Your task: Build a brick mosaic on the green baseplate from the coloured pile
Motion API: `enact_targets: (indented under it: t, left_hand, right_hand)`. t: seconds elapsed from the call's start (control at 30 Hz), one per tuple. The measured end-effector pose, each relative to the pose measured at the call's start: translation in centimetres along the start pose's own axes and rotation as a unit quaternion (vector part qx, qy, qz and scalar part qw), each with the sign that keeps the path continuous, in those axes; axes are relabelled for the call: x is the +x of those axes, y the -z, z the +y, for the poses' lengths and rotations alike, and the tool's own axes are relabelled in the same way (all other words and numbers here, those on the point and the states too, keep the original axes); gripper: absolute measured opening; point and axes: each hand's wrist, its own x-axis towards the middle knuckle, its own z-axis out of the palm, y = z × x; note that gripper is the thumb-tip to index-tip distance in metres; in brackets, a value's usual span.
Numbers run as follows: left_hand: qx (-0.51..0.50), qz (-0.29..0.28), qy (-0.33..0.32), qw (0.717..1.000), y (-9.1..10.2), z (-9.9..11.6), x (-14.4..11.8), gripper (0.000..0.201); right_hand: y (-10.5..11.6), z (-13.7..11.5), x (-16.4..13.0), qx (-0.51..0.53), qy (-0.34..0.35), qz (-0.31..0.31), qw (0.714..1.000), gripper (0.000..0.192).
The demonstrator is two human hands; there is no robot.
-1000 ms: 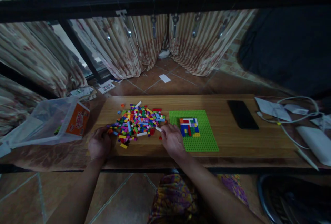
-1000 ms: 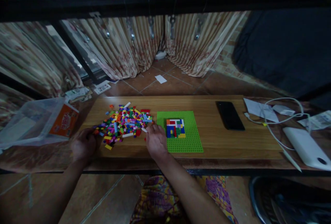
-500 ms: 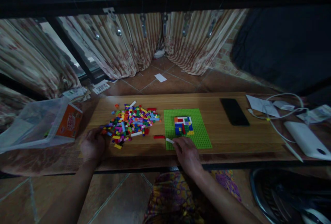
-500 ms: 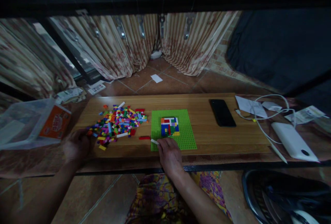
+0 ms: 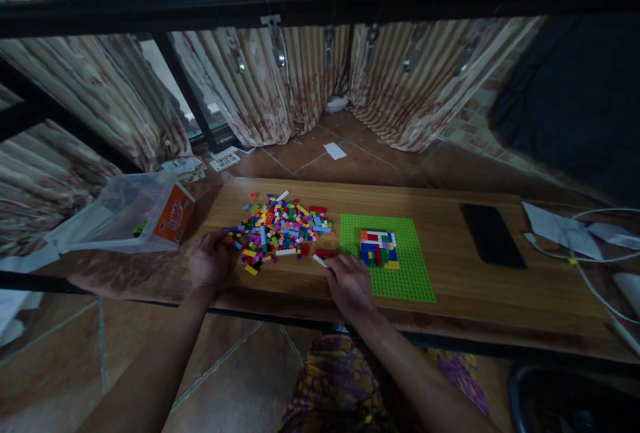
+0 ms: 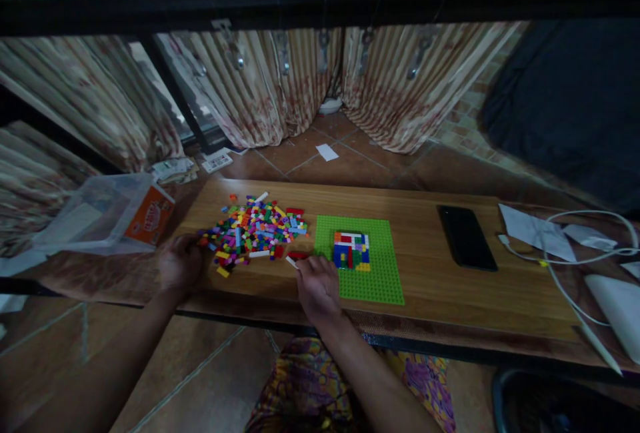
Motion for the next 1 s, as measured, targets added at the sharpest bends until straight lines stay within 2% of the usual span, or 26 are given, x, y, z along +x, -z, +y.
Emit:
enact_targets:
  t: [0.2,0.33,0.5,0.67,0.77,0.87,1.0]
  left_hand:
    - [-0.014,0.005,0.005,1.0,-0.3,-0.1,-0.2,0.03]
    - [-0.026,0.005,0.012,1.0,-0.4,0.0,-0.3,0.029]
    - [-0.028,0.003,0.011,1.0,-0.3,-0.1,-0.3,0.029]
    - [-0.019,0.006,-0.001,1.0,-0.3,-0.1,-0.2,0.03]
    - [-0.019,0.005,-0.004,1.0,-0.1,0.0,-0.1,0.031]
    - [-0.017,0.003,0.003,1.0,0.0,0.1,-0.1,0.031]
    - [-0.008,0.0,0.007,1.0,0.1,0.1,-0.1,0.031]
  right_hand:
    - [-0.3,-0.2,2.5,-0.012,0.0,0.008,1.0,0.015]
    - [-0.5,-1.3,3.7,-0.015,0.004,0.012,1.0,0.017]
    - [-1.2,-3.1,4.2,-0.012,0.034,0.001,0.999,0.019]
    - [-1.7,-3.6,4.5,-0.02,0.025,-0.022,0.999,0.014]
    - [-1.4,-3.6,4.5,0.027,0.031,-0.02,0.999,0.01]
    - [-0.7,-3.7,3.9,0.123,0.01,-0.012,0.992,0.012]
    - [1.1,-3.7,2.0,0.285,-0.043,-0.014,0.957,0.018]
